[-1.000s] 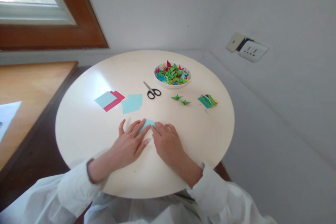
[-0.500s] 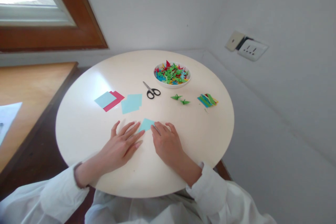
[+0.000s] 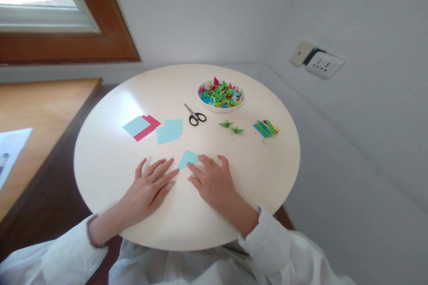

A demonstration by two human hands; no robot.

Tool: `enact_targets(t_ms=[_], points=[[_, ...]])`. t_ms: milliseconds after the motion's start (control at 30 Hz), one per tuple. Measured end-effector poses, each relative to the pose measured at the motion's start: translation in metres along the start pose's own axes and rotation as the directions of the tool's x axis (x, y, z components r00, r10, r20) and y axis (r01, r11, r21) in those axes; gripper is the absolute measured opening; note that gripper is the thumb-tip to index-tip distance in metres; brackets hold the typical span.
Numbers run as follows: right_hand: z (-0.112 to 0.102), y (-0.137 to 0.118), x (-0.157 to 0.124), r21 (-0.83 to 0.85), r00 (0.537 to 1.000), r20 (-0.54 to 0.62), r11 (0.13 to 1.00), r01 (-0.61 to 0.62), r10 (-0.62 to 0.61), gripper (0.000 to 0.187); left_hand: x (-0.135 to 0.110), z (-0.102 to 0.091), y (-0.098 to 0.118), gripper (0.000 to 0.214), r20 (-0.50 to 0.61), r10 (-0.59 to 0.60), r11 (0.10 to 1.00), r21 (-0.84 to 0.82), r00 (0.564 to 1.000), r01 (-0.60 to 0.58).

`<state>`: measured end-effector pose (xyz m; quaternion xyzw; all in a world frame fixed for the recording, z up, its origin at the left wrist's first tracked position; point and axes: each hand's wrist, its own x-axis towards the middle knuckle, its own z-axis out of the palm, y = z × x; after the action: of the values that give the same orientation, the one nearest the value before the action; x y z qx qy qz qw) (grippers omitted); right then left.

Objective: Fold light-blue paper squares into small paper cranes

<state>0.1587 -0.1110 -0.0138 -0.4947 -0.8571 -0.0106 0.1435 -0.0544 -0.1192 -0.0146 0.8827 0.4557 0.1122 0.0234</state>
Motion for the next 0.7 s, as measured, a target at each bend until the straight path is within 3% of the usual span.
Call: enact_targets(t_ms=[333, 567, 700], points=[[0.007, 0.011, 0.0, -0.023, 0.979, -0.167, 0.992, -0.126, 0.12, 0.024, 0.0, 0.003, -0.003, 0.036, -0.01, 0.02, 1.0, -0.017, 1.0, -0.02], [0.011, 0.017, 0.021, 0.173, 0.969, -0.094, 0.962, -0.21, 0.229, 0.044, -0.001, -0.001, -0.003, 0.043, -0.021, 0.011, 0.993, -0.12, 1.0, -0.013], [0.012, 0.019, 0.03, 0.284, 0.959, -0.029, 0.922, -0.262, 0.282, 0.037, 0.008, -0.003, -0.001, 0.036, -0.012, -0.088, 0.973, -0.214, 0.996, 0.084]])
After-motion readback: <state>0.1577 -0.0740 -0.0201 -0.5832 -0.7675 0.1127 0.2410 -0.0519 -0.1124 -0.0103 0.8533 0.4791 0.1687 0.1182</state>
